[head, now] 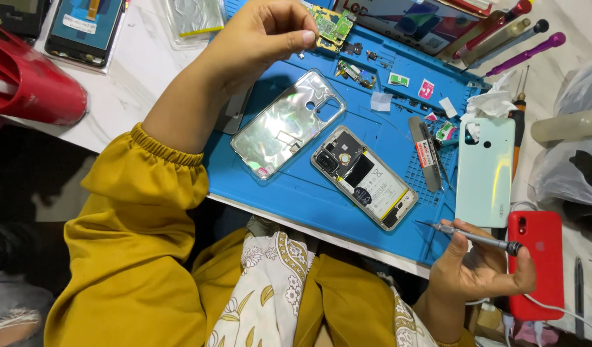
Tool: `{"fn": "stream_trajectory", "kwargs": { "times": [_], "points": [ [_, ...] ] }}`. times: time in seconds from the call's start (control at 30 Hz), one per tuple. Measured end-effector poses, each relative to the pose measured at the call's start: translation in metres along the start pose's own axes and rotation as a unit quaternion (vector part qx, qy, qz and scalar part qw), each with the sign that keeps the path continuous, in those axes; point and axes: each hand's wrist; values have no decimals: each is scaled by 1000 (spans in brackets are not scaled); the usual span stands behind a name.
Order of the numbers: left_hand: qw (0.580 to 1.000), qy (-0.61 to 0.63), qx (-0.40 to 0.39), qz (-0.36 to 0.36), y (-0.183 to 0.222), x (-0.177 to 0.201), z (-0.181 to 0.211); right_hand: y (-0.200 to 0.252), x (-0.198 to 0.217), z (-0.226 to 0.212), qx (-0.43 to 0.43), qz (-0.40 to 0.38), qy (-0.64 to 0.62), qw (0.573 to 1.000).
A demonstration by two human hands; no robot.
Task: Repairing a mobile phone by disassembling components using a screwdriver on a repair mat
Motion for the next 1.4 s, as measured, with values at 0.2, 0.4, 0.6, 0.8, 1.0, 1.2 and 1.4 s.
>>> {"fn": "stream_trajectory", "kwargs": {
  "times": [0.2, 0.4, 0.6, 0.8, 1.0, 1.2, 1.4],
  "points": [
    [998, 60, 35, -3, 2, -1, 0, -1, 1, -2, 0, -5, 14, 1000],
    [999, 8, 41, -34, 6, -8, 15, -2, -1, -2, -5, -4, 13, 1000],
    [995, -83, 13, -51, 16, -16, 23, 3, -4, 6, -20, 18, -35, 999],
    [959, -237, -108, -113, 76, -128, 55, -2, -1, 4, 21, 42, -57, 997],
    [937, -221, -261, -69, 112, -204, -40, 10, 9, -7, 101, 79, -169, 977],
    [976, -96, -178, -79, 111, -211, -49, -8, 34, -41, 218, -26, -149, 964],
    [971, -107, -192, -96, 110, -208, -43, -19, 1, -47, 215, 40, -158, 963]
  ]
}}
Point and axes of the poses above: each hand's wrist, its own y-axis away from the middle knuckle, its own x-axis out of the back of the hand, z = x × y, and after that the axes turned 10 degrees about y, right-handed
